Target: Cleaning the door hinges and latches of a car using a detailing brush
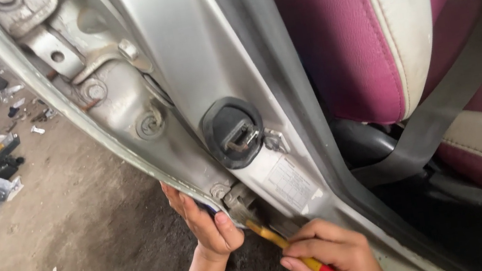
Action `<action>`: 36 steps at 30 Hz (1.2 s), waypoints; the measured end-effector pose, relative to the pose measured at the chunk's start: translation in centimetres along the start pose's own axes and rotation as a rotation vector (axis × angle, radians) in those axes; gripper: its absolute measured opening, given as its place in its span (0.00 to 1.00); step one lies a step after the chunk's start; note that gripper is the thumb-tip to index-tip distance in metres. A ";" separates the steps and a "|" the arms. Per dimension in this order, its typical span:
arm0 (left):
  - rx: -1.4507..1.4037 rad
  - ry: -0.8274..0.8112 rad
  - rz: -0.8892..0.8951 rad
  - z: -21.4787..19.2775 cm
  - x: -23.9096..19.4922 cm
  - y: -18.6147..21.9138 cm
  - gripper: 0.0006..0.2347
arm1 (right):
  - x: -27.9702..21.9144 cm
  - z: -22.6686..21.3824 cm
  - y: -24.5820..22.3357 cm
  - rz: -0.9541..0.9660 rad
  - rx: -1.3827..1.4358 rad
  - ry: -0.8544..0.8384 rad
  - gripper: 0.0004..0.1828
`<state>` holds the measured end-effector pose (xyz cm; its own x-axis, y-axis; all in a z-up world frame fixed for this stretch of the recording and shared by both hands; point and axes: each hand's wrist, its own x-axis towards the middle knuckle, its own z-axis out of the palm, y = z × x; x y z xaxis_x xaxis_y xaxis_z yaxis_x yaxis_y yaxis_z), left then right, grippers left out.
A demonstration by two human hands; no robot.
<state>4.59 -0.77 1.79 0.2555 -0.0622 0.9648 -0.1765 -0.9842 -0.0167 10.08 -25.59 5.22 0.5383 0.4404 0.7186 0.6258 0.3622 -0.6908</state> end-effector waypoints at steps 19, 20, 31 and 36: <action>0.001 -0.013 -0.005 0.1 -0.6 -0.9 0.28 | -2.4 2.3 1.6 0.101 -0.203 0.198 0.04; 0.001 -0.015 -0.010 0.1 -0.7 -0.7 0.28 | -2.2 2.7 0.8 0.105 -0.204 0.194 0.04; 0.003 -0.003 0.002 0.0 0.3 -0.3 0.27 | -2.8 2.6 0.3 0.172 -0.321 0.241 0.03; 0.011 -0.001 -0.008 -0.2 0.2 0.1 0.26 | -1.7 3.9 -1.1 0.054 -0.157 0.301 0.06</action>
<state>4.41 -0.82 2.06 0.2573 -0.0546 0.9648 -0.1638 -0.9864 -0.0121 6.24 -23.55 4.48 0.7006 0.1851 0.6891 0.6587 0.2034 -0.7244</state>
